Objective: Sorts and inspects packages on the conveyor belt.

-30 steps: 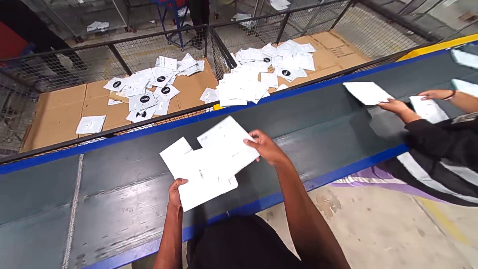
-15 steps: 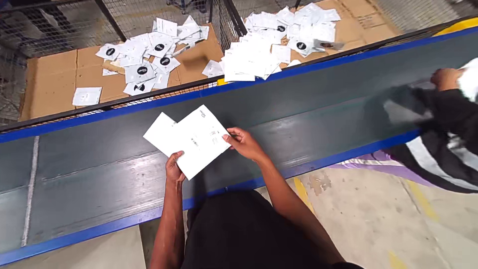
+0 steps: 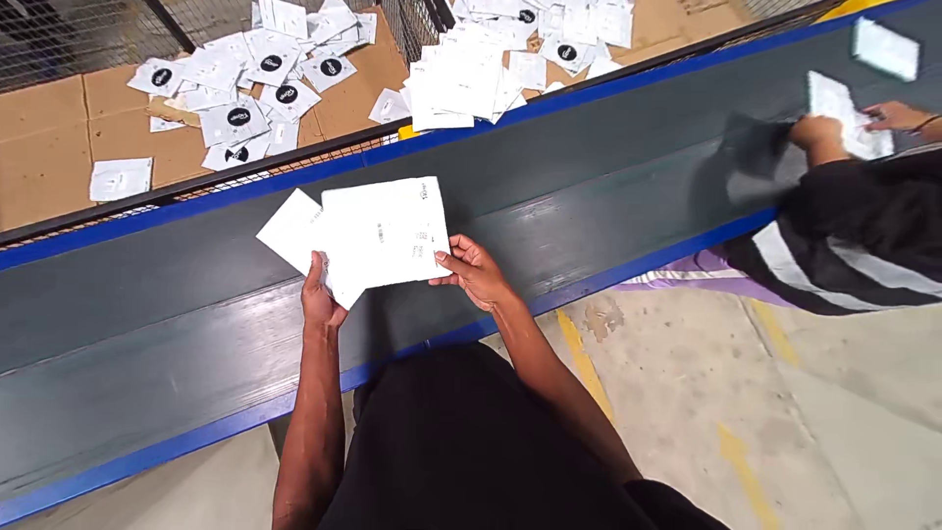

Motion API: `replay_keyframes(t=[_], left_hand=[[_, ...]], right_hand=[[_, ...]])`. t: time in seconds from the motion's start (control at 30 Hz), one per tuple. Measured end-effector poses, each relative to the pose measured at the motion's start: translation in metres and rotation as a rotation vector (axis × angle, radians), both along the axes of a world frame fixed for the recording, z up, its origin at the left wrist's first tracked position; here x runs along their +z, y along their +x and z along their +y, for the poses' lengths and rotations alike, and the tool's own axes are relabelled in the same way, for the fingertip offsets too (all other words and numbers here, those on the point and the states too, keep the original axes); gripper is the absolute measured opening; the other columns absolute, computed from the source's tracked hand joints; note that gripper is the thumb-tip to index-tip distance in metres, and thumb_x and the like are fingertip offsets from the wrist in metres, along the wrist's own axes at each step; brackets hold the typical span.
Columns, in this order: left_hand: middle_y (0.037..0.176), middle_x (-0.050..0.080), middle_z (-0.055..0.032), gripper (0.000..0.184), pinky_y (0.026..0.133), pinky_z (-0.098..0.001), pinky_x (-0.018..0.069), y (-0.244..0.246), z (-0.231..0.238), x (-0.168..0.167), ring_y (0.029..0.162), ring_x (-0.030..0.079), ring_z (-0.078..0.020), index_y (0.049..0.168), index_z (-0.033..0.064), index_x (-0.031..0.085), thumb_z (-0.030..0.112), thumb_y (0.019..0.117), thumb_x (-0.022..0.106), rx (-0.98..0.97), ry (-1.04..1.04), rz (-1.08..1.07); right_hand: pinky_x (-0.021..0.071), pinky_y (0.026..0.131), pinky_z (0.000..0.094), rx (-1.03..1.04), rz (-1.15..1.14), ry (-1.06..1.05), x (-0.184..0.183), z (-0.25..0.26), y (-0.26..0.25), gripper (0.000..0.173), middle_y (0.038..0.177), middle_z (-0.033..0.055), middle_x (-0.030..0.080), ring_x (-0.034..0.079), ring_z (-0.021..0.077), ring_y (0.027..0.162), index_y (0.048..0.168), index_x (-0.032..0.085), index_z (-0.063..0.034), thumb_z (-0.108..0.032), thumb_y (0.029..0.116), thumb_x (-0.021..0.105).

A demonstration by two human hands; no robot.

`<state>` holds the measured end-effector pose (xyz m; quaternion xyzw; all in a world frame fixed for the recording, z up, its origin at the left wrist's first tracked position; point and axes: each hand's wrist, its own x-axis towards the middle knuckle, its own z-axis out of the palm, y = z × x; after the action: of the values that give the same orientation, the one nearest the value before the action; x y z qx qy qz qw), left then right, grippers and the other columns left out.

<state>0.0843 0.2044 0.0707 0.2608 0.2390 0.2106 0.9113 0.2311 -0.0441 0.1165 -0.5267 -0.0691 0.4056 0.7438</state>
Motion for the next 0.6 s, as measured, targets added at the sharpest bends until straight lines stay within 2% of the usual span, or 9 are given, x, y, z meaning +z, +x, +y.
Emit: replay_keyframes(t=[0.07, 0.17, 0.27, 0.33, 0.4, 0.47, 0.53, 0.57, 0.6], left_hand=[[0.116, 0.071, -0.0167, 0.043, 0.091, -0.052, 0.0608, -0.003, 0.002, 0.0, 0.106, 0.072, -0.029, 0.133, 0.0047, 0.052, 0.037, 0.1127, 0.032, 0.011, 0.002, 0.027], [0.113, 0.071, -0.0167, 0.036, 0.088, -0.0517, 0.0617, -0.004, 0.0, -0.002, 0.102, 0.072, -0.0288, 0.132, 0.0039, 0.051, 0.03, 0.1122, 0.037, 0.026, 0.024, 0.098], [0.109, 0.072, -0.0179, 0.033, 0.085, -0.0524, 0.0623, -0.014, 0.004, 0.0, 0.098, 0.073, -0.03, 0.131, 0.0022, 0.051, 0.026, 0.111, 0.04, 0.063, 0.017, 0.136], [0.107, 0.071, -0.0187, 0.031, 0.085, -0.0523, 0.062, -0.021, 0.008, 0.0, 0.096, 0.073, -0.0307, 0.13, 0.0012, 0.05, 0.023, 0.1105, 0.039, 0.067, 0.015, 0.138], [0.107, 0.072, -0.0193, 0.032, 0.084, -0.0519, 0.062, -0.029, 0.01, 0.0, 0.096, 0.073, -0.0309, 0.127, 0.0007, 0.052, 0.024, 0.1103, 0.037, 0.079, 0.013, 0.119], [0.111, 0.071, -0.0198, 0.041, 0.087, -0.0534, 0.061, -0.032, 0.013, 0.003, 0.1, 0.073, -0.0316, 0.13, 0.0027, 0.052, 0.032, 0.1115, 0.03, 0.082, 0.003, 0.044], [0.118, 0.069, -0.0204, 0.053, 0.091, -0.0559, 0.0592, -0.033, 0.014, 0.006, 0.108, 0.071, -0.0332, 0.137, 0.0053, 0.051, 0.043, 0.1121, 0.024, 0.07, -0.007, -0.033], [0.12, 0.069, -0.0206, 0.056, 0.092, -0.0567, 0.0585, -0.031, 0.014, 0.008, 0.109, 0.07, -0.0339, 0.138, 0.0061, 0.05, 0.047, 0.1116, 0.022, 0.069, -0.012, -0.061], [0.121, 0.069, -0.0207, 0.058, 0.093, -0.0572, 0.0584, -0.03, 0.013, 0.01, 0.11, 0.07, -0.0345, 0.138, 0.0063, 0.05, 0.049, 0.1113, 0.021, 0.077, -0.019, -0.073]], right_hand=[[0.0629, 0.087, 0.0542, -0.033, 0.059, 0.055, 0.001, -0.004, -0.003, 0.034, 0.117, 0.0209, 0.067, 0.072, 0.0353, 0.102, 0.129, 0.045, 0.0014, -0.002, 0.1, 0.062], [0.0615, 0.09, 0.0573, -0.102, 0.083, 0.074, 0.0, -0.014, -0.004, 0.05, 0.124, 0.0231, 0.065, 0.07, 0.0385, 0.107, 0.143, 0.039, 0.0013, 0.003, 0.0979, 0.061], [0.0655, 0.068, 0.0523, -0.114, -0.008, -0.151, 0.006, -0.033, 0.003, 0.048, 0.115, 0.0194, 0.069, 0.074, 0.0351, 0.089, 0.144, 0.042, -0.0028, -0.003, 0.097, 0.055], [0.0582, 0.044, 0.0378, -0.09, -0.05, -0.338, 0.025, -0.046, 0.017, 0.038, 0.09, 0.0105, 0.07, 0.067, 0.0217, 0.058, 0.136, 0.046, -0.0089, -0.012, 0.0981, 0.046], [0.0531, 0.037, 0.0314, 0.001, -0.092, -0.412, 0.046, -0.047, 0.036, 0.025, 0.077, 0.0065, 0.068, 0.062, 0.0164, 0.046, 0.126, 0.049, -0.0119, -0.015, 0.1017, 0.042], [0.0583, 0.046, 0.0327, 0.079, -0.175, -0.298, 0.064, -0.024, 0.056, 0.026, 0.084, 0.0081, 0.07, 0.067, 0.0177, 0.056, 0.129, 0.051, -0.0125, -0.018, 0.1063, 0.039], [0.0648, 0.079, 0.048, 0.164, -0.177, -0.028, 0.077, 0.016, 0.073, 0.039, 0.12, 0.0143, 0.07, 0.074, 0.0301, 0.097, 0.145, 0.046, -0.0136, -0.031, 0.1123, 0.033], [0.0599, 0.094, 0.0532, 0.196, -0.174, 0.067, 0.079, 0.037, 0.08, 0.046, 0.136, 0.0143, 0.063, 0.068, 0.0337, 0.116, 0.152, 0.04, -0.0155, -0.036, 0.1127, 0.031], [0.0567, 0.1, 0.0536, 0.185, -0.19, 0.089, 0.077, 0.054, 0.083, 0.047, 0.142, 0.0131, 0.059, 0.064, 0.0338, 0.124, 0.155, 0.038, -0.0163, -0.037, 0.1124, 0.034]])
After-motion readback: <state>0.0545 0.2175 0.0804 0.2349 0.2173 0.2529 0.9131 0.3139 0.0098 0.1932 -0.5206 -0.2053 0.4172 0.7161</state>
